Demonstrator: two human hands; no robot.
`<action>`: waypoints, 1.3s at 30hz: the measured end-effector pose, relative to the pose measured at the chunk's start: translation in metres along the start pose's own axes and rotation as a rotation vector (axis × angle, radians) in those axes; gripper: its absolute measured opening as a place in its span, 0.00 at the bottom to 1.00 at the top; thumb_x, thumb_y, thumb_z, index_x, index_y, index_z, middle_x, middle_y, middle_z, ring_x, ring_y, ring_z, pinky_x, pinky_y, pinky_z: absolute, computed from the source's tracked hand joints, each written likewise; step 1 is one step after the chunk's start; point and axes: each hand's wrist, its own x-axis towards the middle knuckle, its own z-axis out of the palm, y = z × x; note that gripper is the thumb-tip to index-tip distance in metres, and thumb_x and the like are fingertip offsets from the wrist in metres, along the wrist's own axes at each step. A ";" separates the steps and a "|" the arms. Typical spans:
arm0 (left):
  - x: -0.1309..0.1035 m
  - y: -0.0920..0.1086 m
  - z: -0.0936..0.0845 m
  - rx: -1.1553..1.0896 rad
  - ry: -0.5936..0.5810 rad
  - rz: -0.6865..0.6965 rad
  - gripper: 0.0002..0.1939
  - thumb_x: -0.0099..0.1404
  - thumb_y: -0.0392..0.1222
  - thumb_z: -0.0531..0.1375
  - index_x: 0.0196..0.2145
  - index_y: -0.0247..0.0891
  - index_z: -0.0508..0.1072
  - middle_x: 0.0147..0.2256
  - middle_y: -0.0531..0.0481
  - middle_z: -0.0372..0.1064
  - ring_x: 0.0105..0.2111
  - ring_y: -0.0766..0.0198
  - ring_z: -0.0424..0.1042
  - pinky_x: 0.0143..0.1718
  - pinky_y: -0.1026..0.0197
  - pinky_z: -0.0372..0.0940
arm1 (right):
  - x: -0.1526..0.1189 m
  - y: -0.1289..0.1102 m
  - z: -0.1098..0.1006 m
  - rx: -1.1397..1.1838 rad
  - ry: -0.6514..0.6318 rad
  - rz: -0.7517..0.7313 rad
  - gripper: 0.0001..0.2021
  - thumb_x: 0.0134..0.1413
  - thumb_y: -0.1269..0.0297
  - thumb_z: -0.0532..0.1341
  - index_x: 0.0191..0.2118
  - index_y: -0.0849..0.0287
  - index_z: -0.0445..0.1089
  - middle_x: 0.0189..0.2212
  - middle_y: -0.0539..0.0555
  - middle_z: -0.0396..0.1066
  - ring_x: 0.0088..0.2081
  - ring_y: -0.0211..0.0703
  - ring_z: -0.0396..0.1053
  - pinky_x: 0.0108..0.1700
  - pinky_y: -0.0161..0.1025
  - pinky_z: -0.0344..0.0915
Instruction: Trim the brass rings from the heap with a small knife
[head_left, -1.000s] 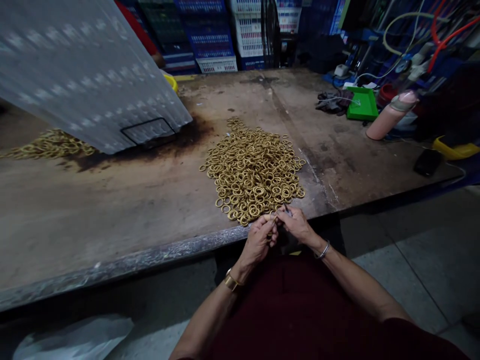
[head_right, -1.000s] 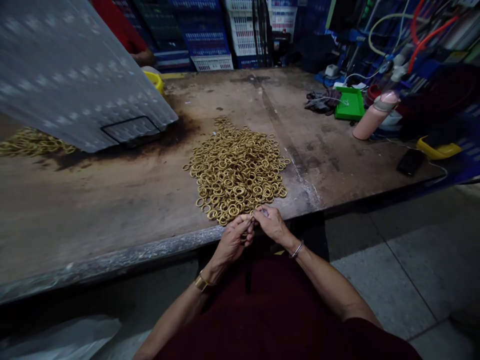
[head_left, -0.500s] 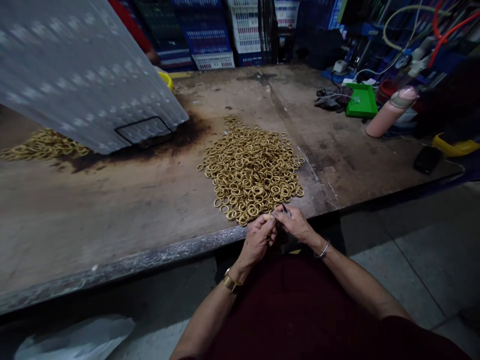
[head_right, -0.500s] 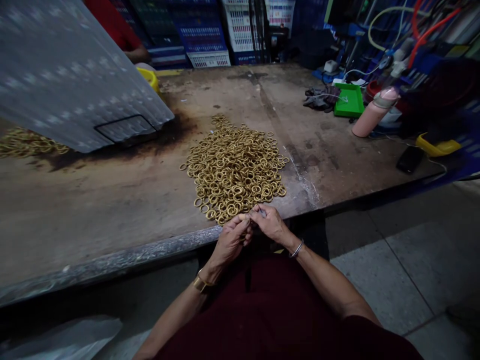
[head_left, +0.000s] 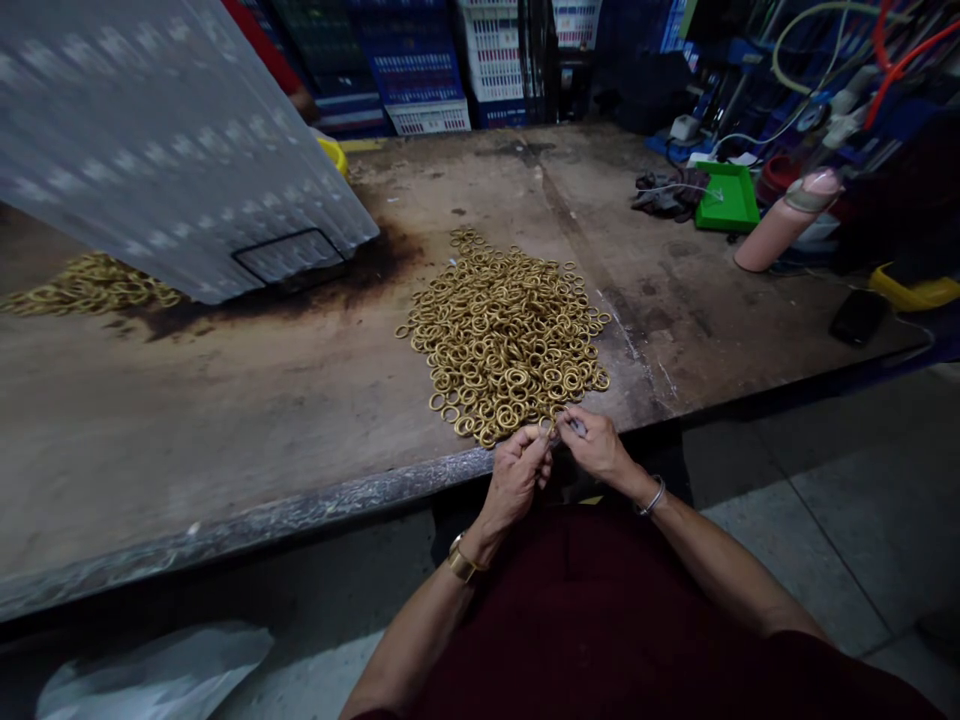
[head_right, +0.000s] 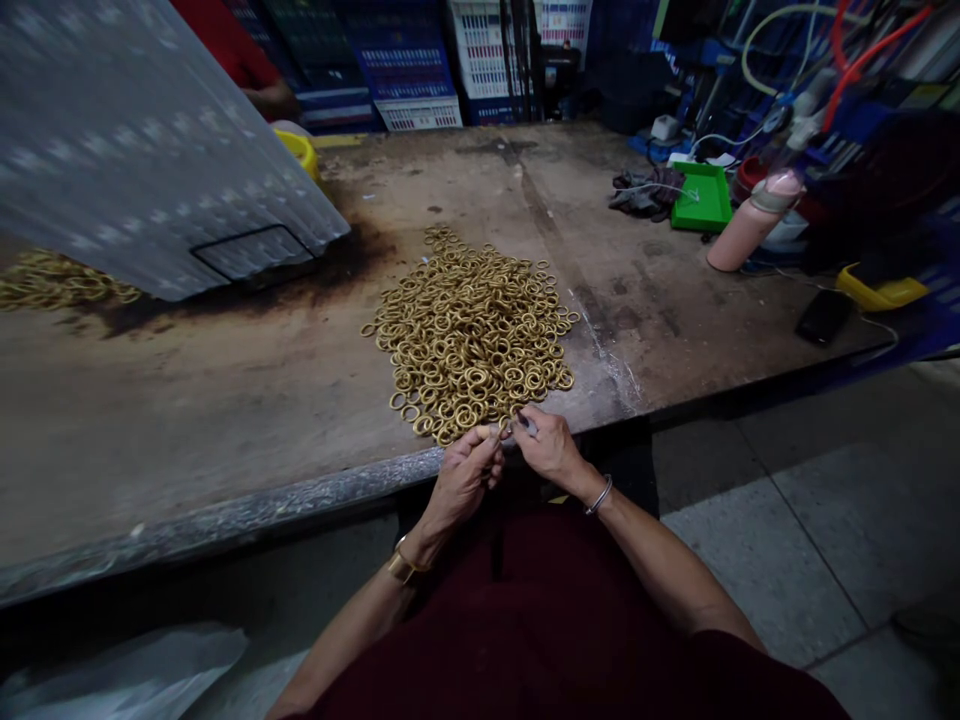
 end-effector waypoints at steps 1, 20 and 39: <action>0.001 0.000 0.000 0.003 0.007 -0.004 0.18 0.54 0.55 0.63 0.31 0.36 0.68 0.20 0.58 0.59 0.16 0.75 0.57 0.16 0.72 0.50 | -0.002 0.002 0.000 -0.096 -0.020 -0.060 0.07 0.51 0.64 0.53 0.27 0.58 0.65 0.20 0.48 0.63 0.23 0.35 0.58 0.29 0.32 0.54; -0.007 0.007 -0.003 -0.313 -0.125 -0.115 0.19 0.53 0.53 0.65 0.26 0.35 0.62 0.28 0.52 0.66 0.18 0.75 0.59 0.15 0.71 0.51 | 0.031 -0.003 -0.008 -0.508 0.090 -0.169 0.09 0.56 0.67 0.53 0.40 0.58 0.69 0.36 0.55 0.72 0.36 0.42 0.68 0.38 0.35 0.57; 0.006 0.004 -0.027 -0.503 -0.076 -0.115 0.14 0.48 0.43 0.68 0.26 0.34 0.67 0.28 0.51 0.66 0.27 0.69 0.66 0.18 0.71 0.56 | 0.078 -0.045 0.022 -0.774 -0.030 -0.077 0.13 0.58 0.65 0.50 0.46 0.55 0.66 0.43 0.56 0.69 0.39 0.44 0.68 0.36 0.38 0.58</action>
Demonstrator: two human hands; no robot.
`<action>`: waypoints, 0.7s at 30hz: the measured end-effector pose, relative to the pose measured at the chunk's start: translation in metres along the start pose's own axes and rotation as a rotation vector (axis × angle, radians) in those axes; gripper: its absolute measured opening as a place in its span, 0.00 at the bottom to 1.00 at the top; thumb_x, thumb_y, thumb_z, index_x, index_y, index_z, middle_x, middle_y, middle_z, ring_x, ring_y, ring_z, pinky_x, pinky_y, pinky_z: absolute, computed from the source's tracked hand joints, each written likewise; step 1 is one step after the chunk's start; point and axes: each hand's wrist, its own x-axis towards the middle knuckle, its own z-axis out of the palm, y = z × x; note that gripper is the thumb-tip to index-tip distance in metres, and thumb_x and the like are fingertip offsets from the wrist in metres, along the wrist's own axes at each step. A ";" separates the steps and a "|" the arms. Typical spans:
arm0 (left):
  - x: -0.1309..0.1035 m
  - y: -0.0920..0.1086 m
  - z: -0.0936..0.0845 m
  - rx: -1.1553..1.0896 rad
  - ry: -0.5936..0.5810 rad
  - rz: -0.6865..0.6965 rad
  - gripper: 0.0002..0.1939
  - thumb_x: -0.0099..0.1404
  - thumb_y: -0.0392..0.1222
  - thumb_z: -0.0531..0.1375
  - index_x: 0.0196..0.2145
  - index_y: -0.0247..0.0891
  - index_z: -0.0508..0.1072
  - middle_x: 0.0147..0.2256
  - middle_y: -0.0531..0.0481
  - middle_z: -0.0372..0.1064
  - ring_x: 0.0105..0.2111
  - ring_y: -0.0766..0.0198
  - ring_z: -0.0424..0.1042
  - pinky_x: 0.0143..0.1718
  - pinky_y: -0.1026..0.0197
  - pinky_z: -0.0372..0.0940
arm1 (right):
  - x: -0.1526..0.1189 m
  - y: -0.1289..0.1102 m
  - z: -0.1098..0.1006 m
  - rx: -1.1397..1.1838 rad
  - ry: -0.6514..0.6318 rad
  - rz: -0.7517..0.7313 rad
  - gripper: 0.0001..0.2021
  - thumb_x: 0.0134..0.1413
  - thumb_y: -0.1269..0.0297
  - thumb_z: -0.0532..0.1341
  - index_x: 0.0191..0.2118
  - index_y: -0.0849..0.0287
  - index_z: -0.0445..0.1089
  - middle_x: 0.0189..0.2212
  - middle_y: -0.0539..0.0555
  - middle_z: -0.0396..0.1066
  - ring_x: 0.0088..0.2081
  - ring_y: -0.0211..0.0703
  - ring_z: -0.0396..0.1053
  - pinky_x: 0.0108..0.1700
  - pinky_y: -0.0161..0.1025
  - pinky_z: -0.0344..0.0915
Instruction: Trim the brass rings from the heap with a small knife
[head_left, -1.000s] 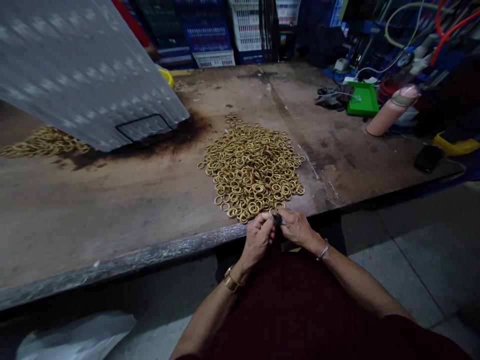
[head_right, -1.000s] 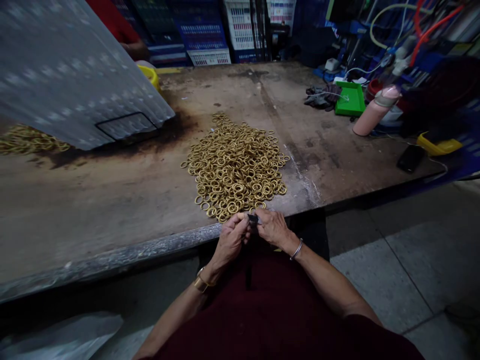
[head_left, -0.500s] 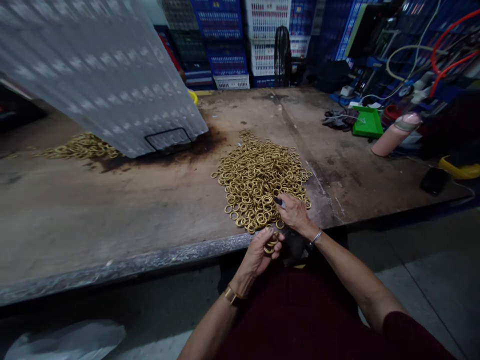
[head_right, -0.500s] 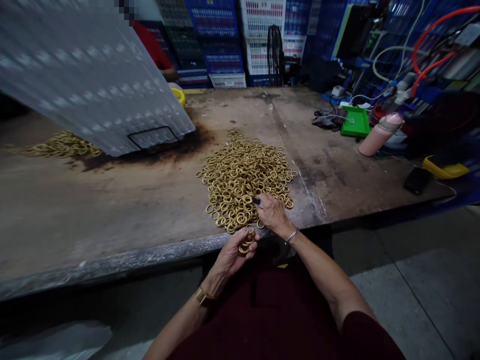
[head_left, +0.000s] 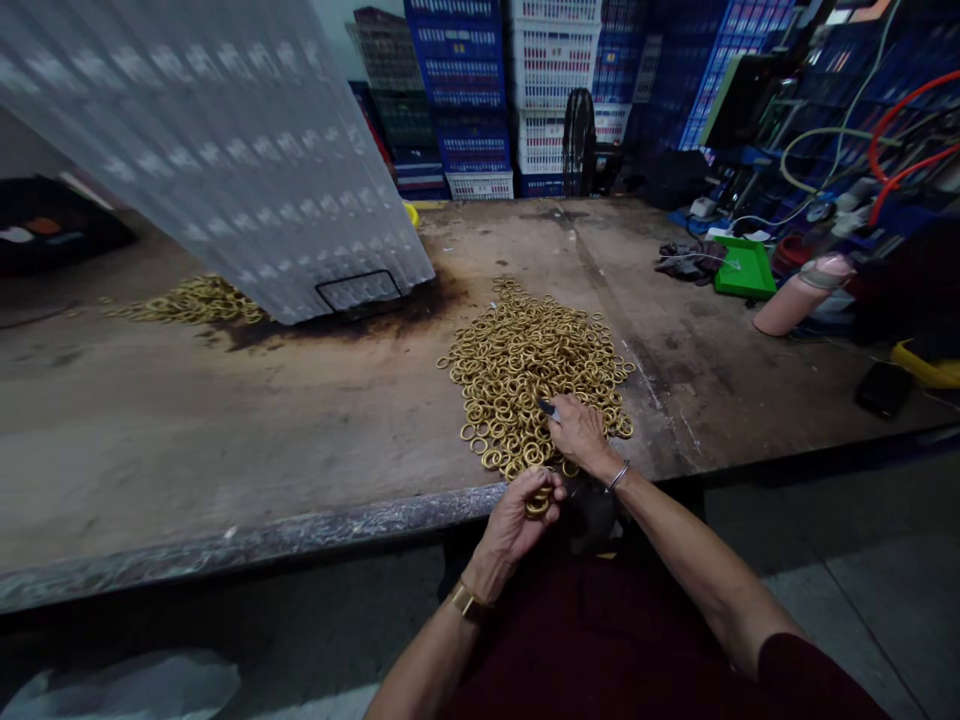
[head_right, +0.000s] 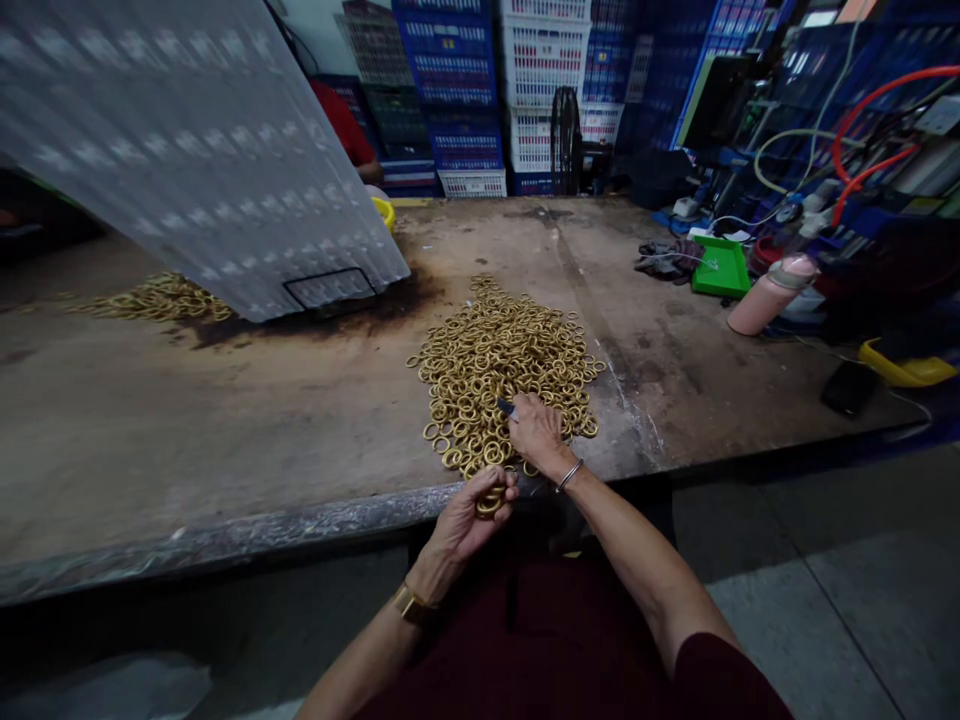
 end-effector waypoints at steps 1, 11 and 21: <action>0.001 0.000 0.001 0.003 0.011 0.007 0.15 0.48 0.43 0.68 0.27 0.34 0.67 0.28 0.51 0.65 0.26 0.69 0.66 0.18 0.71 0.55 | 0.000 0.001 0.001 0.004 0.001 -0.007 0.13 0.58 0.65 0.50 0.46 0.55 0.66 0.43 0.56 0.69 0.39 0.44 0.68 0.36 0.38 0.58; 0.009 0.010 0.014 0.219 0.200 0.212 0.23 0.46 0.52 0.68 0.33 0.36 0.65 0.22 0.59 0.60 0.17 0.75 0.58 0.14 0.73 0.48 | 0.004 0.004 0.003 0.066 0.032 -0.049 0.11 0.56 0.67 0.52 0.43 0.57 0.66 0.41 0.55 0.69 0.38 0.43 0.67 0.35 0.36 0.57; 0.016 0.018 0.017 0.274 0.243 0.250 0.25 0.48 0.55 0.66 0.38 0.38 0.65 0.21 0.60 0.61 0.16 0.75 0.59 0.14 0.72 0.50 | -0.031 0.017 0.007 0.336 0.165 -0.302 0.08 0.51 0.72 0.54 0.37 0.57 0.67 0.34 0.53 0.67 0.35 0.41 0.64 0.35 0.34 0.56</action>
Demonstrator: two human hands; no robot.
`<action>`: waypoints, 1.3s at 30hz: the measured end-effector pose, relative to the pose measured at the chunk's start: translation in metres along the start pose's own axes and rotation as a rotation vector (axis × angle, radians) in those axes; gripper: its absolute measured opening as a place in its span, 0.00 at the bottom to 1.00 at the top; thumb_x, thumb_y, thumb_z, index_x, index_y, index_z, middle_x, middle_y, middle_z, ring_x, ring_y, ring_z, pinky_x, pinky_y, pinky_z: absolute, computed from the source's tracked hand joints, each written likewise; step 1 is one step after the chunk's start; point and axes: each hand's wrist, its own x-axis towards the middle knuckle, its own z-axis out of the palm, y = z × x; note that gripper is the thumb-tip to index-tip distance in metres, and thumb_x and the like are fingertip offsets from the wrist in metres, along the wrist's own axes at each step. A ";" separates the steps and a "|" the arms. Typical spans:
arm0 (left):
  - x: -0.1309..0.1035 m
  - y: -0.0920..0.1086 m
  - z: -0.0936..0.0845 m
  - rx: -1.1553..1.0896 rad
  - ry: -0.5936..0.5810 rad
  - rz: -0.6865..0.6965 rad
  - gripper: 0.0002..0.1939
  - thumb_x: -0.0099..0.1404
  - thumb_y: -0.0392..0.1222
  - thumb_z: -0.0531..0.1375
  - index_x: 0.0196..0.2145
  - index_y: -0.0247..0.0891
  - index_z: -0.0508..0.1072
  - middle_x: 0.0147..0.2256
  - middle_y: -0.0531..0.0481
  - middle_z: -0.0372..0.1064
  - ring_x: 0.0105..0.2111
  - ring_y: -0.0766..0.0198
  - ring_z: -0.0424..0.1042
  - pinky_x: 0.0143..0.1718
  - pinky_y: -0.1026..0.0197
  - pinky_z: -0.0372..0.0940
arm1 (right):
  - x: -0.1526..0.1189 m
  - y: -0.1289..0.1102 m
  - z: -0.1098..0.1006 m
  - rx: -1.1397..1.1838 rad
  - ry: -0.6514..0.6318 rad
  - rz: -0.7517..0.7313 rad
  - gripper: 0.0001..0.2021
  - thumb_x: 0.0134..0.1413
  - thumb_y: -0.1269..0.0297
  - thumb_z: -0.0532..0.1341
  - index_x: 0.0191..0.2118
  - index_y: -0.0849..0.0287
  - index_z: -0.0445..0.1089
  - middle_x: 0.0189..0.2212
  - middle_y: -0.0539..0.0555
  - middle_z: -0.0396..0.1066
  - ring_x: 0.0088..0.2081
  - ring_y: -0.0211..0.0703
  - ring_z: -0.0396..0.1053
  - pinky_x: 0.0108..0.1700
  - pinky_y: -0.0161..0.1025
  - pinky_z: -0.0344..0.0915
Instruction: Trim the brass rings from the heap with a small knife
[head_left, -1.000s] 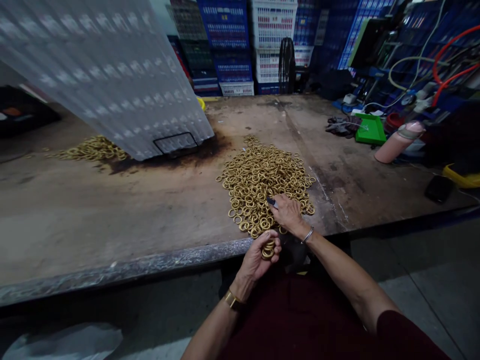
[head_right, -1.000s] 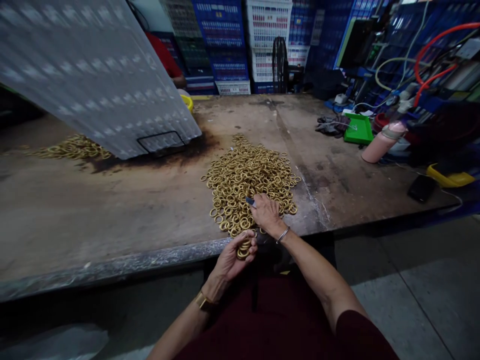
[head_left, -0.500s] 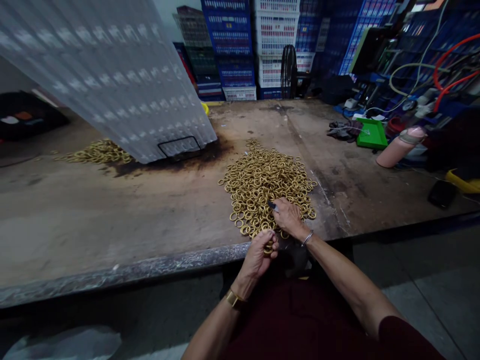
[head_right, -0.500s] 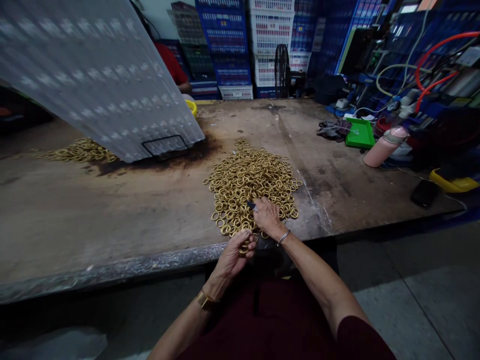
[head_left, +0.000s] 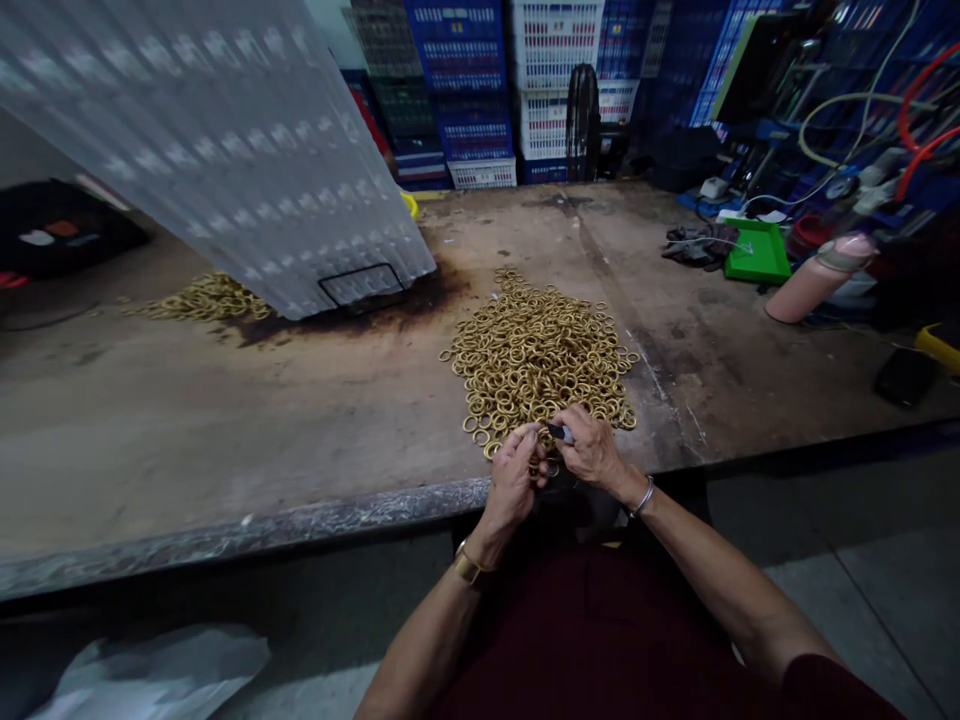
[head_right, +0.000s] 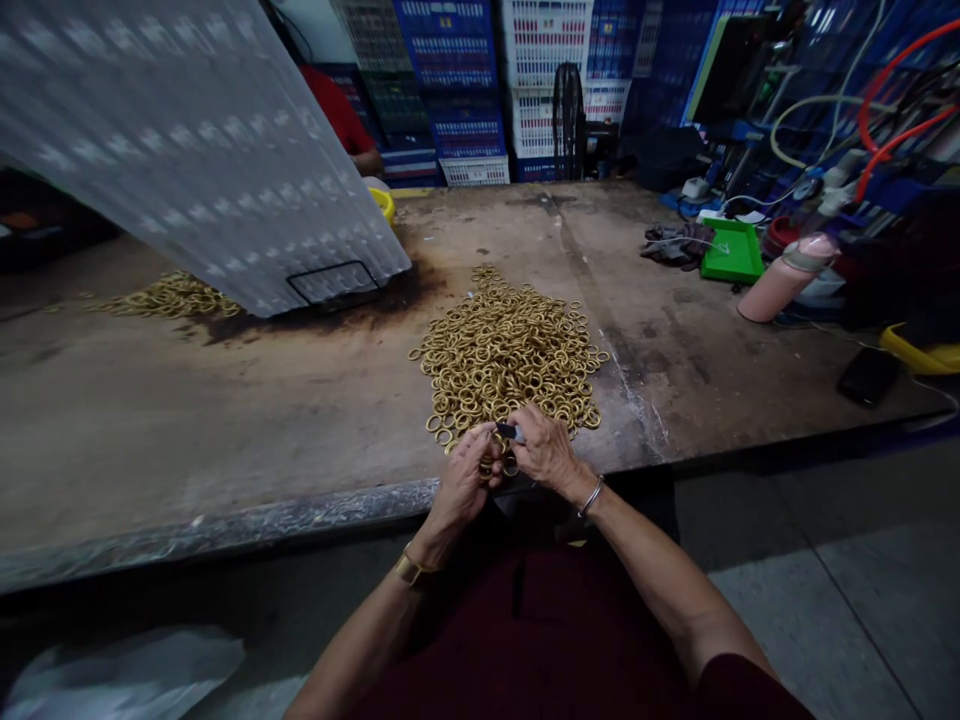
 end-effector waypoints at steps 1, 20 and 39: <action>0.000 -0.001 0.000 -0.012 -0.012 -0.013 0.24 0.47 0.54 0.67 0.35 0.37 0.65 0.21 0.59 0.61 0.16 0.75 0.59 0.14 0.72 0.50 | -0.003 0.000 0.002 0.041 0.026 0.000 0.07 0.51 0.72 0.54 0.36 0.57 0.67 0.32 0.53 0.67 0.34 0.40 0.64 0.35 0.34 0.57; -0.012 -0.012 -0.002 0.214 -0.095 0.036 0.20 0.53 0.56 0.62 0.29 0.36 0.66 0.22 0.56 0.63 0.17 0.75 0.60 0.15 0.72 0.54 | -0.009 -0.003 0.007 0.619 -0.032 0.392 0.09 0.47 0.58 0.55 0.24 0.58 0.62 0.18 0.44 0.56 0.23 0.33 0.54 0.26 0.31 0.53; -0.014 -0.017 -0.007 0.251 -0.205 0.078 0.17 0.57 0.55 0.60 0.29 0.37 0.66 0.20 0.58 0.61 0.16 0.75 0.58 0.16 0.71 0.56 | -0.031 0.005 -0.001 0.296 -0.069 0.230 0.08 0.52 0.65 0.53 0.25 0.58 0.65 0.19 0.47 0.61 0.23 0.34 0.55 0.27 0.32 0.50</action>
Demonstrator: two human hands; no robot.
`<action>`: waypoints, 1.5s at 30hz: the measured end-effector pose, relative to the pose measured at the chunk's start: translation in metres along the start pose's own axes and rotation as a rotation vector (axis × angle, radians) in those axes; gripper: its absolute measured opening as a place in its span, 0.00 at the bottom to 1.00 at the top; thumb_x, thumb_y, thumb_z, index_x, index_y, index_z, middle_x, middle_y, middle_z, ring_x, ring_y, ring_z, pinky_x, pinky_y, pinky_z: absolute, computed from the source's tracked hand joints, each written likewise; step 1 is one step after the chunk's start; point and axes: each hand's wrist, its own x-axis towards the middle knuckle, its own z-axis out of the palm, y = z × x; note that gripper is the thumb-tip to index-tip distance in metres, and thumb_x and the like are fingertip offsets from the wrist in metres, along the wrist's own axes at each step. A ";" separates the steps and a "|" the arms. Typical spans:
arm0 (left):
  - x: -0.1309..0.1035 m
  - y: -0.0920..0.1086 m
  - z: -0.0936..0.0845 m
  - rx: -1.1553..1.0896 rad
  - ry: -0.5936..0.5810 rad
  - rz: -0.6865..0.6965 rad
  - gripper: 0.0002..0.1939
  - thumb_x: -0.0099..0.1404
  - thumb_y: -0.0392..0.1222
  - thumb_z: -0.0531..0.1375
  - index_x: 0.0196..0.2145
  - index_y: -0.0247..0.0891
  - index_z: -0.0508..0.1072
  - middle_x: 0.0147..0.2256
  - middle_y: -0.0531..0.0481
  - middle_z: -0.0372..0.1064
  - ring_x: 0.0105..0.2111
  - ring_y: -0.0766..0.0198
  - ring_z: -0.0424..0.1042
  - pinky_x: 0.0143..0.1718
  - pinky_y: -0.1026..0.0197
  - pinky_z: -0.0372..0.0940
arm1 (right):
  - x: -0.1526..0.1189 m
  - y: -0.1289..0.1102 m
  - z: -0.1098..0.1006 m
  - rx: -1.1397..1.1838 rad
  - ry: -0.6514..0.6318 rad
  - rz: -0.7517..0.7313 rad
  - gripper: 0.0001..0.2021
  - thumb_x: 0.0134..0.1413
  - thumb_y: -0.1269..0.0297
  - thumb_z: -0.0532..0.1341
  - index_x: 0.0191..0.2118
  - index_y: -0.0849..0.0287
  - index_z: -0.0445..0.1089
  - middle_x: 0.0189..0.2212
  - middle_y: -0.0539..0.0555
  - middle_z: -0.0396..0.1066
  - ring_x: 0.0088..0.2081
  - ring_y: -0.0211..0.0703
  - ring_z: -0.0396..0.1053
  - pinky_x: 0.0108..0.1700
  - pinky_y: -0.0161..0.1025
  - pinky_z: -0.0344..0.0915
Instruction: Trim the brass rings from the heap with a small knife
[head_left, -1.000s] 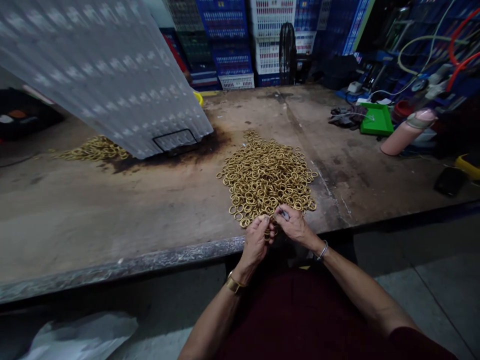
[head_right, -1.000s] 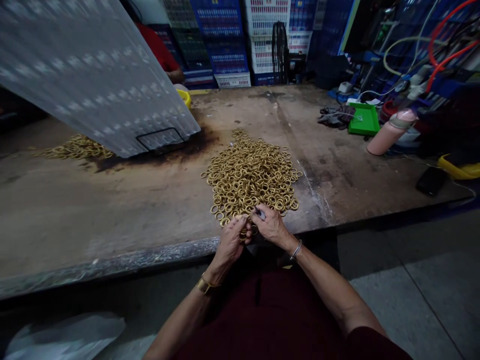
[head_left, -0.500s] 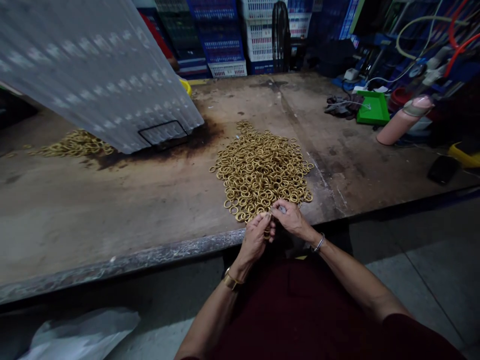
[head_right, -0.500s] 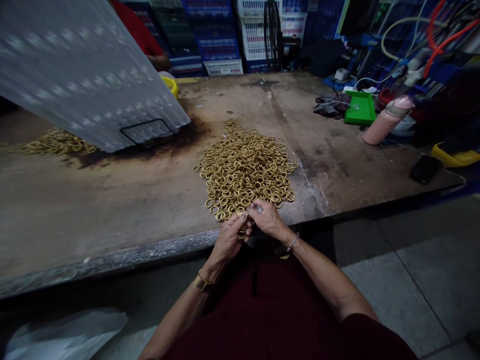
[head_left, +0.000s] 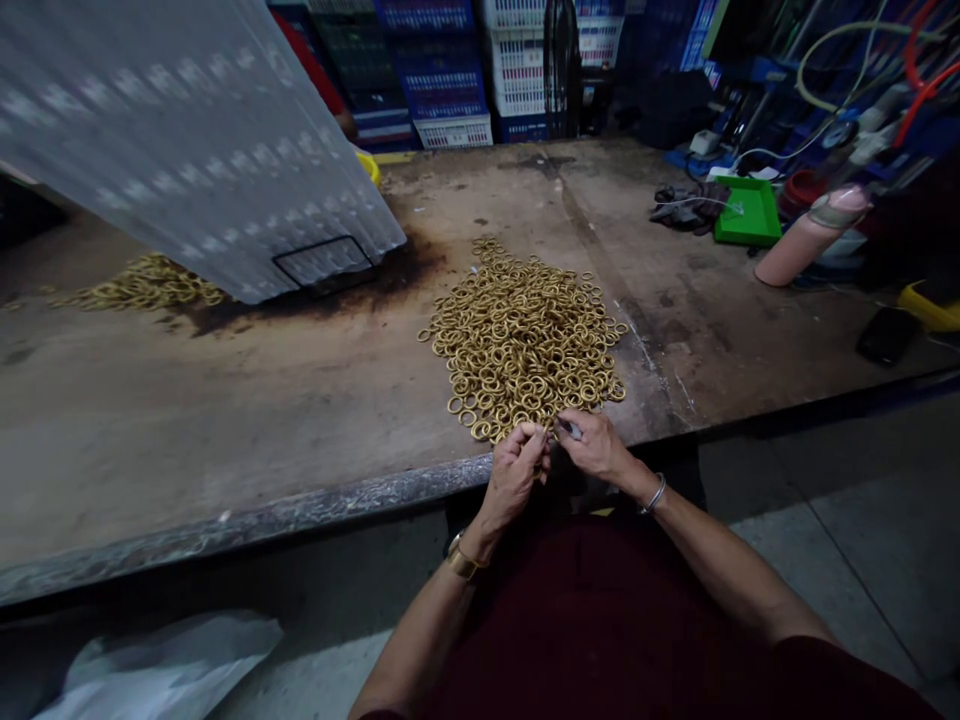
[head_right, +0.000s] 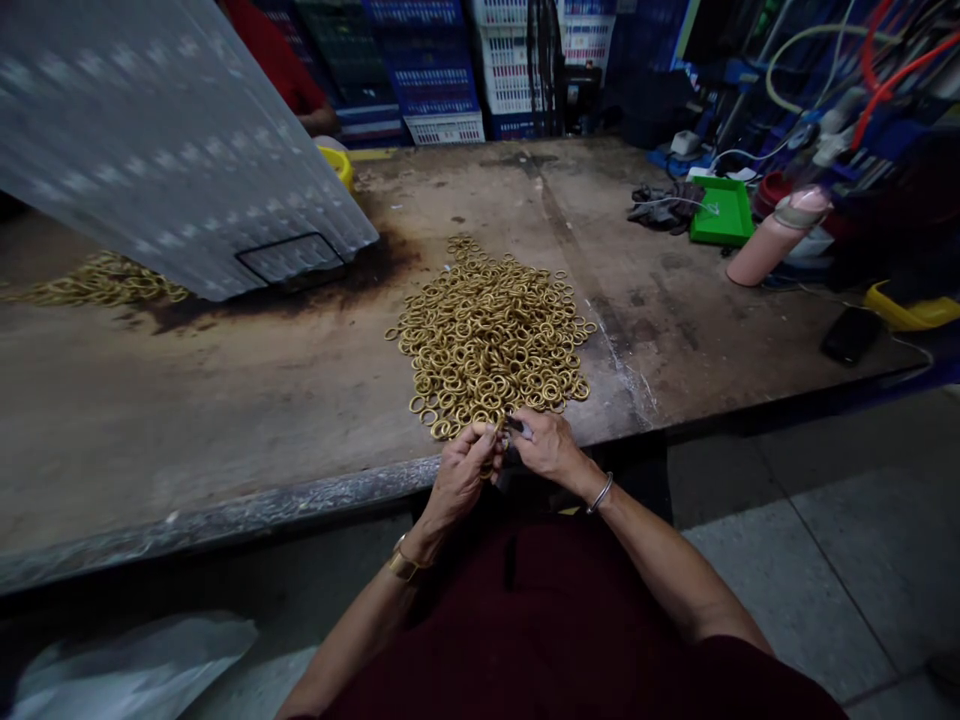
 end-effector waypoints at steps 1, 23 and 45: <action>0.000 0.000 0.000 0.033 -0.002 0.012 0.17 0.58 0.55 0.60 0.29 0.37 0.66 0.20 0.58 0.60 0.16 0.75 0.58 0.16 0.71 0.56 | -0.003 -0.001 -0.001 -0.048 -0.039 -0.036 0.07 0.51 0.66 0.54 0.26 0.58 0.65 0.20 0.47 0.62 0.23 0.34 0.56 0.28 0.32 0.49; -0.039 -0.017 -0.013 0.031 -0.385 -0.517 0.15 0.54 0.51 0.64 0.28 0.35 0.68 0.22 0.54 0.65 0.16 0.75 0.59 0.15 0.72 0.51 | -0.014 0.027 -0.023 -0.304 0.085 0.104 0.09 0.56 0.64 0.54 0.37 0.58 0.70 0.27 0.52 0.71 0.27 0.40 0.65 0.32 0.34 0.54; -0.019 -0.065 -0.006 0.178 -0.338 -0.316 0.14 0.52 0.47 0.64 0.30 0.32 0.74 0.24 0.51 0.69 0.25 0.67 0.66 0.27 0.66 0.61 | -0.024 0.000 0.008 -0.556 -0.131 0.140 0.12 0.54 0.72 0.50 0.42 0.59 0.67 0.38 0.58 0.73 0.36 0.44 0.69 0.34 0.36 0.54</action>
